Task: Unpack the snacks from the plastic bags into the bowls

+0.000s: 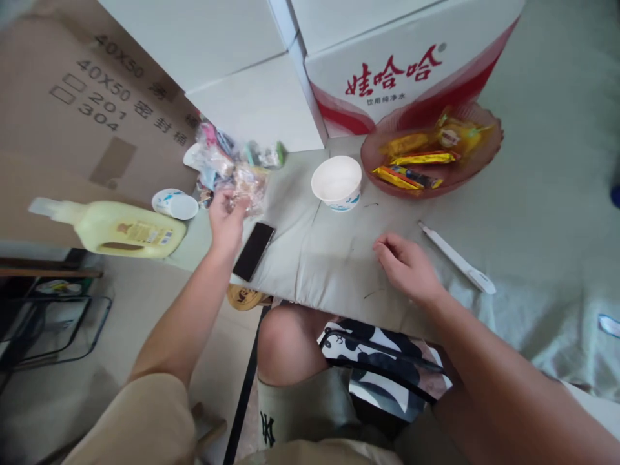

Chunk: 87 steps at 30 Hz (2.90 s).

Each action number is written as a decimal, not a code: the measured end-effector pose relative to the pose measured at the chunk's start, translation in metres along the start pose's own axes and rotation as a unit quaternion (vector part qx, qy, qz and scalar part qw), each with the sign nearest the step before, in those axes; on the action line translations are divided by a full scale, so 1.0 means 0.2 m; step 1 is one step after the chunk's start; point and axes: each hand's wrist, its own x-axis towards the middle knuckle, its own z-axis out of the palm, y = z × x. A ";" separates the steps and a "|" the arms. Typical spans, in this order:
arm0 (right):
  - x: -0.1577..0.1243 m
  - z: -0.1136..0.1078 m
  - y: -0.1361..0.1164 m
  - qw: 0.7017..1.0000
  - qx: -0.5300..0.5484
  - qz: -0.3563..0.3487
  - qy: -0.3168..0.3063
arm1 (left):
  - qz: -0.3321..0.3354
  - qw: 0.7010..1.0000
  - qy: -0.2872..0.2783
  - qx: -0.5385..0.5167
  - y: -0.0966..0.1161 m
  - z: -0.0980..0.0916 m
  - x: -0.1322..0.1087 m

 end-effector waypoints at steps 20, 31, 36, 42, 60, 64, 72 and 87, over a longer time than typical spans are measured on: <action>-0.12 -0.44 0.19 0.928 -0.329 -0.006 0.175 | -0.274 0.810 -0.277 -0.438 0.22 0.72 -0.59; -0.14 -0.17 -0.05 0.974 -0.147 -0.132 0.107 | -0.220 0.831 -0.368 -0.355 0.22 0.84 -0.63; -0.07 -0.13 -0.05 0.970 -0.167 -0.137 0.112 | -0.204 0.832 -0.393 -0.333 0.23 0.85 -0.64; -0.09 -0.13 -0.01 0.973 -0.100 -0.127 0.165 | -0.209 0.819 -0.411 -0.341 0.23 0.83 -0.63; -0.04 -0.21 0.08 0.976 -0.024 -0.092 0.194 | -0.098 0.882 -0.328 -0.325 0.07 0.94 -0.62; -0.07 -0.22 0.08 0.979 -0.073 -0.114 0.151 | -0.042 0.898 -0.336 -0.281 0.05 0.92 -0.60; -0.07 -0.26 0.05 0.934 -0.307 -0.130 0.125 | -0.066 0.899 -0.305 -0.308 0.04 0.89 -0.58; -0.03 -0.37 0.14 0.892 -0.400 -0.120 0.172 | 0.153 0.936 -0.311 -0.057 0.05 0.84 -0.62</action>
